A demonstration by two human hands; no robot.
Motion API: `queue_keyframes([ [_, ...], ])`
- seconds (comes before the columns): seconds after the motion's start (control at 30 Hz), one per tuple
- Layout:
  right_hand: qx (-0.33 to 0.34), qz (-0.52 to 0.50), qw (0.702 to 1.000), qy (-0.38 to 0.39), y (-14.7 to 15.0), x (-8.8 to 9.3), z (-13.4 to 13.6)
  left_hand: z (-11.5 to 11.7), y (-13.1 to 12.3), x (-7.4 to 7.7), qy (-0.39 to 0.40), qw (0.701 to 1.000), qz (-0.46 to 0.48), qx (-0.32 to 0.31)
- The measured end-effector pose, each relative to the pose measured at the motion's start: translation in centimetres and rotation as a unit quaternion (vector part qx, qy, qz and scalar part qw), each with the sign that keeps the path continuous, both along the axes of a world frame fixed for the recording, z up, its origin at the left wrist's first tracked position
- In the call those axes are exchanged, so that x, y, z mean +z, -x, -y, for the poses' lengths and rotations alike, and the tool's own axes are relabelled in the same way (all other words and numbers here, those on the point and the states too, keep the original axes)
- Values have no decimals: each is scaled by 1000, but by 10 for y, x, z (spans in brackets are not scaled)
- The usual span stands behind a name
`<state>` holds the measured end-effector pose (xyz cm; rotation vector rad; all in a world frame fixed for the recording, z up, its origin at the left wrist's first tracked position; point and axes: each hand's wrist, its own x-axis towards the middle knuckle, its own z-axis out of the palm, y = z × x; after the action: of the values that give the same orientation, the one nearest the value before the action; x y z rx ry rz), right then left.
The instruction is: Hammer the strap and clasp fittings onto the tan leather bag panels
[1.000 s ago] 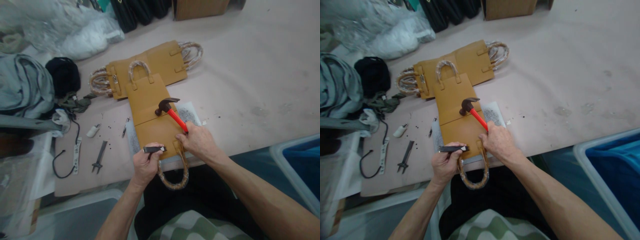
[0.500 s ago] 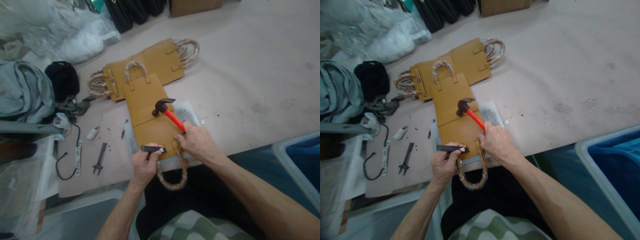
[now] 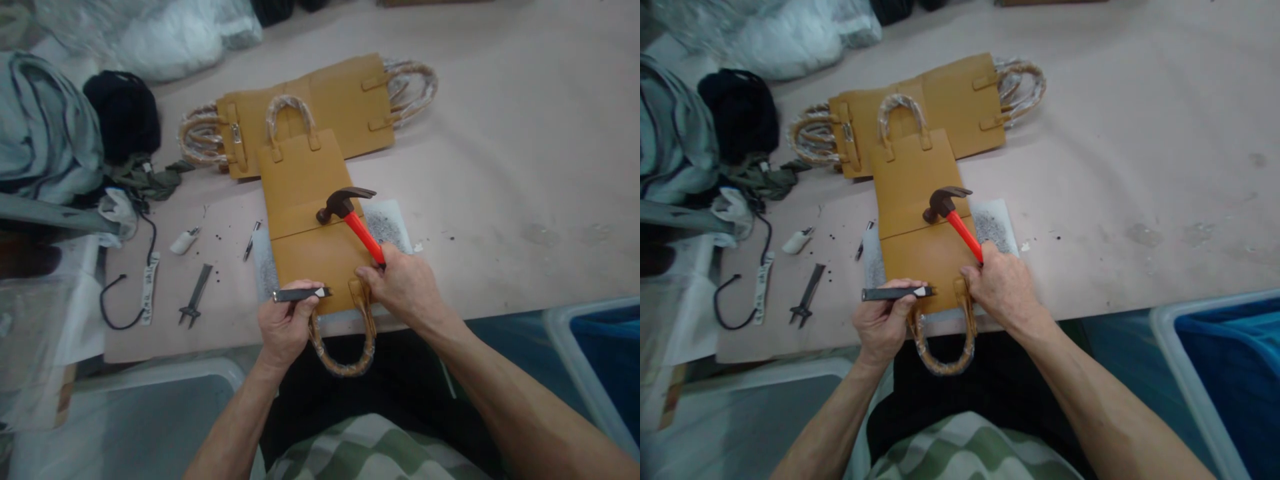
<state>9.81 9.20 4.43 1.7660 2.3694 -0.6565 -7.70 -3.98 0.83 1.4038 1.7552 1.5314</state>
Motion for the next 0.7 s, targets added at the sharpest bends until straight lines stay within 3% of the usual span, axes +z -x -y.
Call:
queue_keyframes([
  [0.23, -2, 8, 1000, -2, 0, 0, -1, 3, 4, -6, 1, 998, 11, 57],
  [0.7, 2, -22, 1000, -15, -3, 2, 0, 3, 7, 3, 29, 998, -58, 19],
])
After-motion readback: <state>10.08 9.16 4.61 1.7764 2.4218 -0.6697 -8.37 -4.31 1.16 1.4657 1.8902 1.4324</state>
